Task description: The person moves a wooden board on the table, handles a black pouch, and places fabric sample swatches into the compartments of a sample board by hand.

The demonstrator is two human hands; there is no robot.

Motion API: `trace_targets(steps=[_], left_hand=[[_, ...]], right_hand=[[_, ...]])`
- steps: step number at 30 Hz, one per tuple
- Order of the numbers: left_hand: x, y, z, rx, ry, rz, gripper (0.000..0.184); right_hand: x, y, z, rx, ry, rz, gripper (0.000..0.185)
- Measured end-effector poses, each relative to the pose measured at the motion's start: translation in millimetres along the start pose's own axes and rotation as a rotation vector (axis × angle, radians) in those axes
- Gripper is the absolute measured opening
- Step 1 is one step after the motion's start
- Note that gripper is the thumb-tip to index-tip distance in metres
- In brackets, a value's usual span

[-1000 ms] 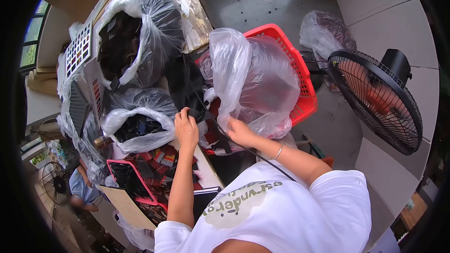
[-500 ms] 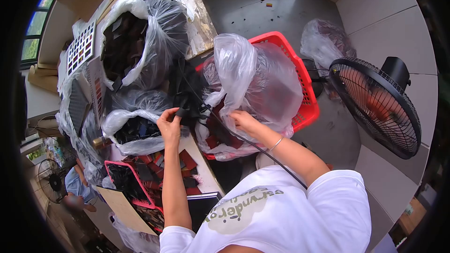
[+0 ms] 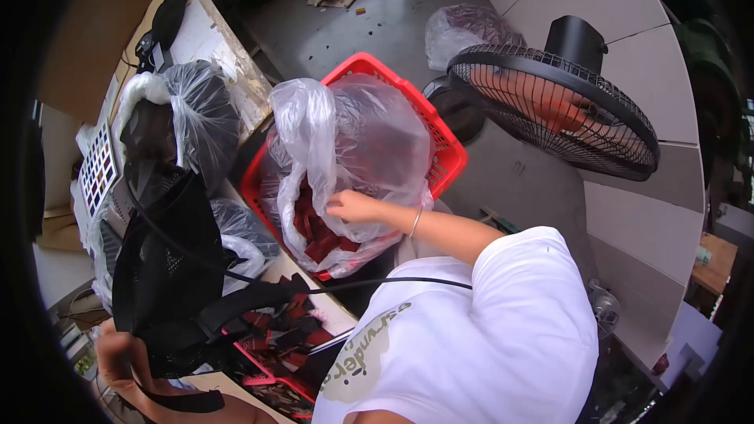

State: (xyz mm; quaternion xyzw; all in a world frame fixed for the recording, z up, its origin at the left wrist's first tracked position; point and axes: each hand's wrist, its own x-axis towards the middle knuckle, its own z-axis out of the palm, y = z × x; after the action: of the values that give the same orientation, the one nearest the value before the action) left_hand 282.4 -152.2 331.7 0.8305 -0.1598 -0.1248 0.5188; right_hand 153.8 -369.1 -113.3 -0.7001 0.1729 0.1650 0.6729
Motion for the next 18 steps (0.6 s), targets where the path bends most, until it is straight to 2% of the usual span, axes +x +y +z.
trace_targets(steps=[1, 2, 3, 4, 6, 7, 10, 11, 14, 18], left_hand=[[0, 9, 34, 0.400, 0.117, 0.355, 0.033], [1, 14, 52, 0.230, 0.145, 0.290, 0.018], [0, 17, 65, 0.062, 0.169, 0.220, 0.011], [3, 19, 80, 0.061, 0.167, 0.226, 0.011], [13, 19, 112, -0.248, 0.020, 0.145, 0.018], [18, 15, 128, -0.229, -0.075, 0.164, 0.018], [24, -4, 184, -0.346, -0.286, 0.139, 0.018], [22, -11, 206, -0.412, -0.322, 0.115, 0.016], [8, -41, 266, -0.575, -0.412, 0.055, 0.014], [-23, -96, 326, -0.477, -0.386, -0.056, 0.013]], right_hand=[[-2, 2, -3, 0.171, -0.041, 0.070, 0.036], [-8, 1, -8, 0.291, 0.053, 0.081, 0.034], [-19, 2, -14, 0.413, 0.144, 0.095, 0.033], [-31, 2, -21, 0.534, 0.234, 0.107, 0.031], [-56, -4, -50, 0.578, 0.343, 0.139, 0.030], [-63, 2, -60, 0.708, 0.366, 0.201, 0.039], [-42, 73, -60, 1.176, 0.213, 0.169, 0.039], [-38, 80, -50, 1.212, 0.176, 0.159, 0.039], [-37, 66, 2, 0.979, 0.072, 0.134, 0.039], [-41, 47, 77, 0.458, -0.080, -0.041, 0.039]])
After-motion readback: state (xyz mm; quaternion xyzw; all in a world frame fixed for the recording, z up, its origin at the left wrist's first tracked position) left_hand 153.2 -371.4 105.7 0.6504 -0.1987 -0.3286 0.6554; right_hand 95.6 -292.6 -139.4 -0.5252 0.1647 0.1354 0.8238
